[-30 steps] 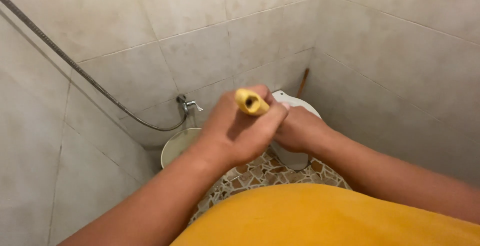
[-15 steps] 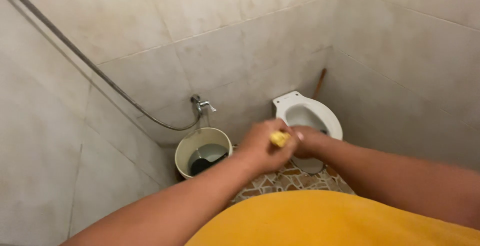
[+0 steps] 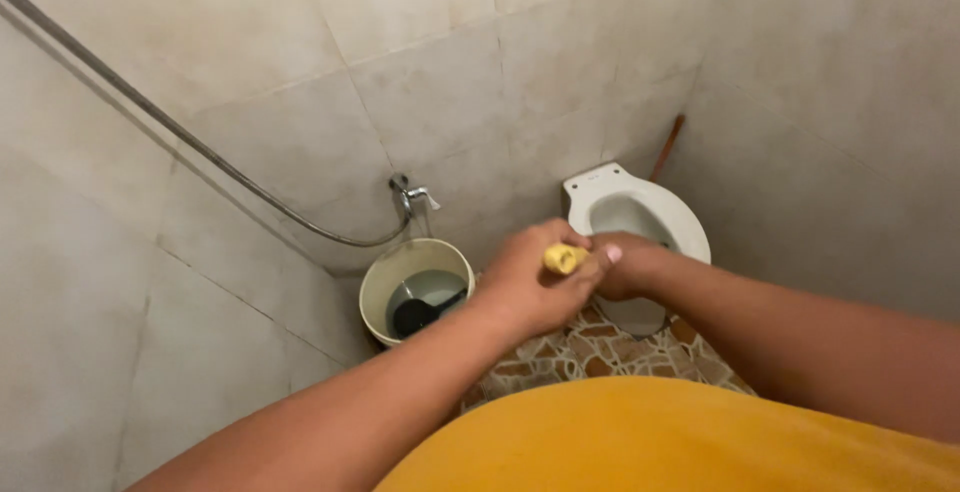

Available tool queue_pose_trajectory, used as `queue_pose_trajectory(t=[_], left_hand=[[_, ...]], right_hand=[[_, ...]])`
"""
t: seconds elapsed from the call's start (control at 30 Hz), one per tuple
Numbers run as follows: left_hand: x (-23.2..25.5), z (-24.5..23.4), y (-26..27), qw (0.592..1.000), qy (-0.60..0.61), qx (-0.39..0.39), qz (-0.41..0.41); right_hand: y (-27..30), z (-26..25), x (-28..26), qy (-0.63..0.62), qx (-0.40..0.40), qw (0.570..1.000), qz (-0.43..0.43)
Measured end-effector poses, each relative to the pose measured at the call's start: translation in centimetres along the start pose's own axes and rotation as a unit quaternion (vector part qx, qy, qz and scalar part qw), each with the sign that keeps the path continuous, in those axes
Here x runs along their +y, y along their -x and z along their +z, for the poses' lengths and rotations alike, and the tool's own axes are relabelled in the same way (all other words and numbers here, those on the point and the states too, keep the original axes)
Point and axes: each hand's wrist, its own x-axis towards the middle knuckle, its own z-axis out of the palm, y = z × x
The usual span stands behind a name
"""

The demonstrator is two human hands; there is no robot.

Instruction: Cleaning the inside of a toilet bowl using a long-handled brush and rinsing it with water.

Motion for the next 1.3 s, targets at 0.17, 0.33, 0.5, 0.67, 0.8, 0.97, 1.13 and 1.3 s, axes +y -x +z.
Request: queue_pose_trajectory(t=[0.17, 0.33, 0.5, 0.67, 0.8, 0.97, 1.13, 1.3], left_hand=[[-0.8, 1.1, -1.1, 0.998, -0.042, 0.016, -0.04], [0.6, -0.1, -2.7, 0.996, 0.032, 0.013, -0.084], [-1.1, 1.4, -4.2, 0.997, -0.054, 0.009, -0.061], [1.7, -0.5, -4.4, 0.997, -0.057, 0.001, -0.061], [-0.3, 2.0, -5.6, 0.996, -0.043, 0.018, -0.078], [3.5, 0.2, -6.5, 0.992, -0.051, -0.028, -0.108], [1.6, 2.2, -6.0, 0.995, -0.092, -0.021, -0.044], [4.8, 0.5, -4.1, 0.993, -0.044, -0.099, 0.048]], right_hand=[[-1.9, 0.9, 1.3, 0.001, 0.008, 1.0, -0.028], [-2.1, -1.5, 0.4, 0.005, -0.032, 0.999, -0.006], [-4.7, 0.7, 3.6, -0.027, 0.046, 0.995, -0.083], [-3.9, -1.8, 2.9, 0.089, -0.025, 0.995, -0.045], [-7.2, 0.8, 5.6, 0.044, 0.003, 0.999, -0.025], [-7.0, -0.5, 7.2, 0.039, -0.024, 0.999, -0.021], [-5.1, -0.7, 6.9, 0.025, -0.015, 1.0, 0.006], [-4.5, -0.3, 10.4, -0.241, -0.064, 0.951, -0.182]])
